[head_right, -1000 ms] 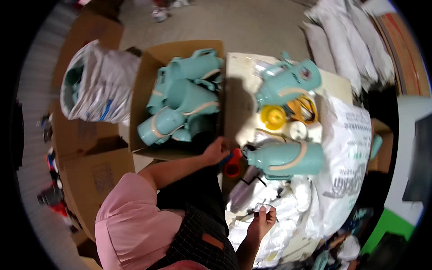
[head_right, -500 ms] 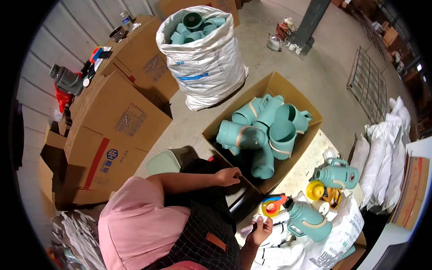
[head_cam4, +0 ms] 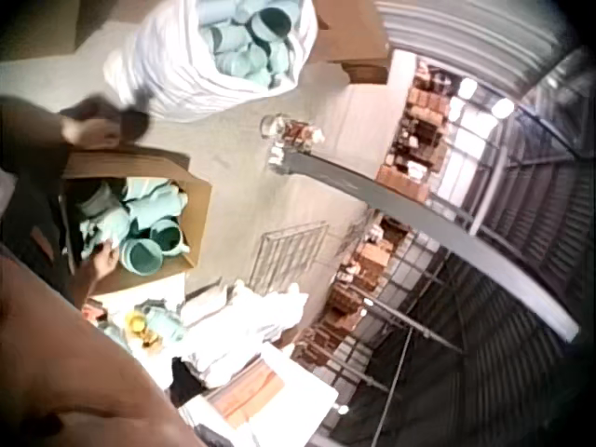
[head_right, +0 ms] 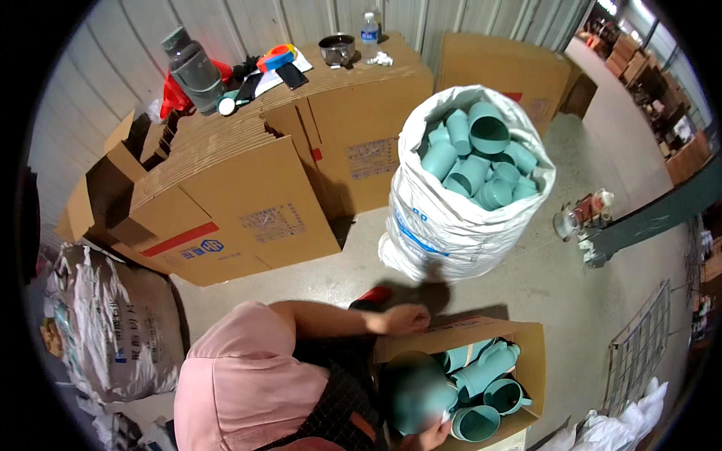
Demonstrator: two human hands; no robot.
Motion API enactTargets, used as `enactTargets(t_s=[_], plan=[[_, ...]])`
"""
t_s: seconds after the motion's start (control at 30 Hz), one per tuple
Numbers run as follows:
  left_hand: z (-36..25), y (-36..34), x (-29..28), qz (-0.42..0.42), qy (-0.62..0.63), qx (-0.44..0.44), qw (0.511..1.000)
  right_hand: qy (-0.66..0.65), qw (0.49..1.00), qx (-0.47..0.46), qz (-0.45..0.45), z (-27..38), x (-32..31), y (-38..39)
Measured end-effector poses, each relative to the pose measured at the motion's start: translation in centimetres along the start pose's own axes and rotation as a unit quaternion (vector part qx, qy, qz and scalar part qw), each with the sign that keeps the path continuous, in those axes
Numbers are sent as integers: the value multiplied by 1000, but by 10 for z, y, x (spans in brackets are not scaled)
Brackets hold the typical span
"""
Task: The person cleans a plastic water jug with a cloth, attaches a strap to it, and then prepares a cardboard box for shipping by taping the bottom and placing the jug and other items inside.
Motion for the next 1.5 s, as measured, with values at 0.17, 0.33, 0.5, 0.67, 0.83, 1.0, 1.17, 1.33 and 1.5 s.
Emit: enactTargets(t_s=[0.17,0.33,0.5,0.67,0.83,1.0,1.17,1.33,1.5], plan=[[-6,-124,-174,-143,21,3,989,164,966,-34,195,-20,94,-103],[22,-295,-279,-369,-25,43,928,80,992,72,-71,-3,180,-110],[83,-513,-296,-268,221,-166,923,275,948,111,-120,22,220,-145],[99,-597,-316,-238,627,-249,699,106,965,222,-86,12,197,-137],[32,-556,-310,-398,354,-72,843,185,956,119,-194,-1,283,-138],[-28,-417,-265,-316,268,108,904,198,950,126,-203,20,297,-160],[-43,-278,-197,-150,148,175,962,215,961,95,-144,35,279,-144],[-114,-154,-130,82,274,72,956,-25,994,-58,-95,47,216,-83],[-155,-21,-40,320,202,163,911,-87,960,-149,-220,54,124,63]])
Point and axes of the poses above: each hand's wrist, its own y-axis away from the middle knuckle, its own x-axis out of the palm, z = x × y, the point moved 2 cm from there along -y, towards the middle knuckle, and after that the axes turned 14 degrees about -y, right-handed, at the moved point
